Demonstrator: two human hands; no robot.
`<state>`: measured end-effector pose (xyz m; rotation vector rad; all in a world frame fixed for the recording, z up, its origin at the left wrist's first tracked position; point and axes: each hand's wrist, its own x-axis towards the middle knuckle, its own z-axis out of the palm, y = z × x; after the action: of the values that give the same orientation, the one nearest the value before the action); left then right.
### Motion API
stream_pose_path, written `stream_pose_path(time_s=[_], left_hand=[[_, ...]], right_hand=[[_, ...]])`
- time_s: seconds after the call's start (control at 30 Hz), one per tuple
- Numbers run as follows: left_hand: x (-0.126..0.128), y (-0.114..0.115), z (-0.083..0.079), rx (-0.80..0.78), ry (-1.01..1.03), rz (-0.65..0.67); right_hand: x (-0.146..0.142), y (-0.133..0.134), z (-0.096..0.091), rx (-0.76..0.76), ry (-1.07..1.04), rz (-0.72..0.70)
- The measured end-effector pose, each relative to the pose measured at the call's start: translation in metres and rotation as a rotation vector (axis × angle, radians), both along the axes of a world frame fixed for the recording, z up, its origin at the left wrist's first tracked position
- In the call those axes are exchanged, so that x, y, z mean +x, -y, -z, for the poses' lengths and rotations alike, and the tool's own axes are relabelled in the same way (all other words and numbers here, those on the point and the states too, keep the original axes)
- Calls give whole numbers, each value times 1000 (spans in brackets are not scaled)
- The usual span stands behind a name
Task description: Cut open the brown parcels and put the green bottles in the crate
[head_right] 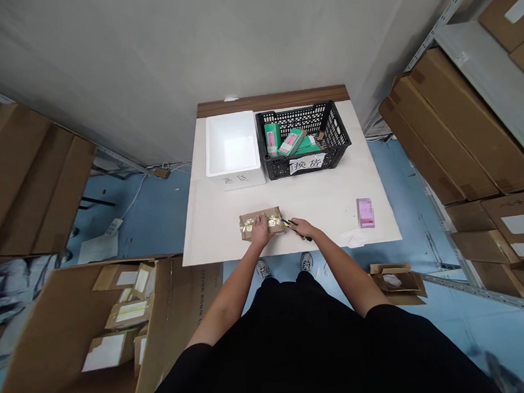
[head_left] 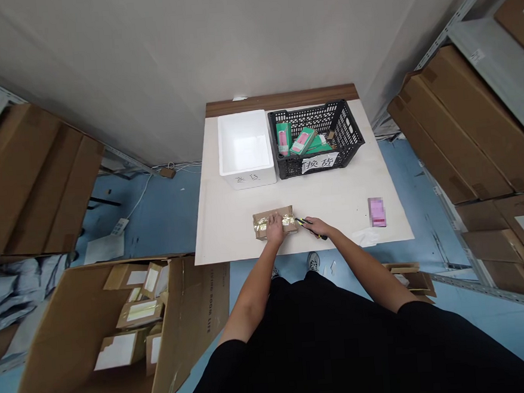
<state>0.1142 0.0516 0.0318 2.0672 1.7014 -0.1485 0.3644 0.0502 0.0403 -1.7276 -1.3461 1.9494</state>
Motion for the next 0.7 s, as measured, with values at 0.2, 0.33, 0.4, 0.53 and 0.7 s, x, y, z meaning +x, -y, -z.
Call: stream_pose_path(time_s=[0.2, 0.33, 0.4, 0.53, 0.7], left_hand=[[3, -1, -3, 6, -22, -20], [6, 3, -6, 48, -37, 8], [5, 8, -7, 88, -32, 32], [2, 16, -9, 132, -11, 84], [3, 21, -13, 154, 13, 105]], right_hand=[[6, 13, 4, 68, 60, 117], [-35, 7, 11, 103, 133, 322], [-57, 0, 14, 87, 145, 392], [-78, -18, 21, 63, 173, 435], [-74, -34, 27, 29, 248, 397]])
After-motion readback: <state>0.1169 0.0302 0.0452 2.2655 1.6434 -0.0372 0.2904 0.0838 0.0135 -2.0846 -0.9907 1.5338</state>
